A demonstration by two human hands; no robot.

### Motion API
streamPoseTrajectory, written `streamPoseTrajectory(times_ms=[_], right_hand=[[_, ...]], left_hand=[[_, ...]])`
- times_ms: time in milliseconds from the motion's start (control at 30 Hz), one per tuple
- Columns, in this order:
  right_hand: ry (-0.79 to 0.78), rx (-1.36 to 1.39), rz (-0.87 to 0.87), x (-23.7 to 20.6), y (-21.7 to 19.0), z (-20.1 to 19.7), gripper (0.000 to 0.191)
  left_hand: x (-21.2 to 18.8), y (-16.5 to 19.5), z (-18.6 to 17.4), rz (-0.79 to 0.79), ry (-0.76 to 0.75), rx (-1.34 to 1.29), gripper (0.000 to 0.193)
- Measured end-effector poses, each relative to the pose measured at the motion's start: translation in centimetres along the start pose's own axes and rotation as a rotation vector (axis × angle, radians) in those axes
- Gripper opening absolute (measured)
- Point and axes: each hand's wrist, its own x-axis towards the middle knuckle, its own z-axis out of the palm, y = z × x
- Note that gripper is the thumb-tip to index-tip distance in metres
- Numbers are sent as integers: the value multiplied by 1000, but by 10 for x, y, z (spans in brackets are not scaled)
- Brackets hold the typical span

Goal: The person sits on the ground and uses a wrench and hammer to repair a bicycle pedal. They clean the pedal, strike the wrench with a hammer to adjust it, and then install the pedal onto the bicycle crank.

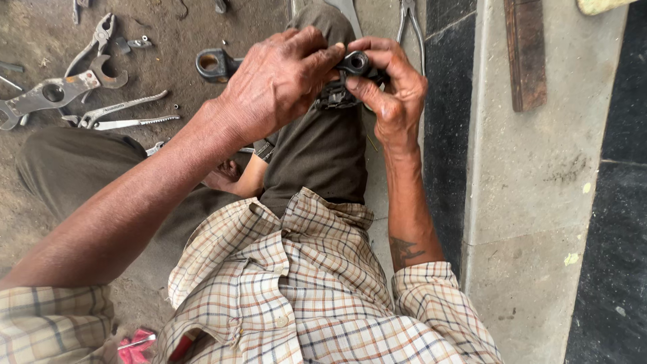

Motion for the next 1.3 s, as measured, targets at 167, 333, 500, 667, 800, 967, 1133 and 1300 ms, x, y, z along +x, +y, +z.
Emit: streamPoseTrajectory(times_ms=[167,333,500,667,800,967,1133,1300], right_hand=[[-33,11,-18,-10,6,-1,21],[14,-41,55,-17,1,-4,25],[26,53,-26,-8,7,-11,22],[30,65,72,-4,3,-15,22],[-72,-16,35,-8,-11,-16,26],[-6,119,57,-6,-12,-10,19],[40,174,20,-1,-5,-2,21],[35,134,99,-3,-15,0,23]], left_hand=[[-11,1,8,17,23,30,37],[-7,3,11,34,8,-16,36],[5,3,12,70,9,11,39],[11,3,11,94,16,26,38],[12,2,10,103,17,19,37],[12,1,8,130,16,22,37],[12,-1,8,139,3,17,38],[9,-6,5,141,12,-9,36]])
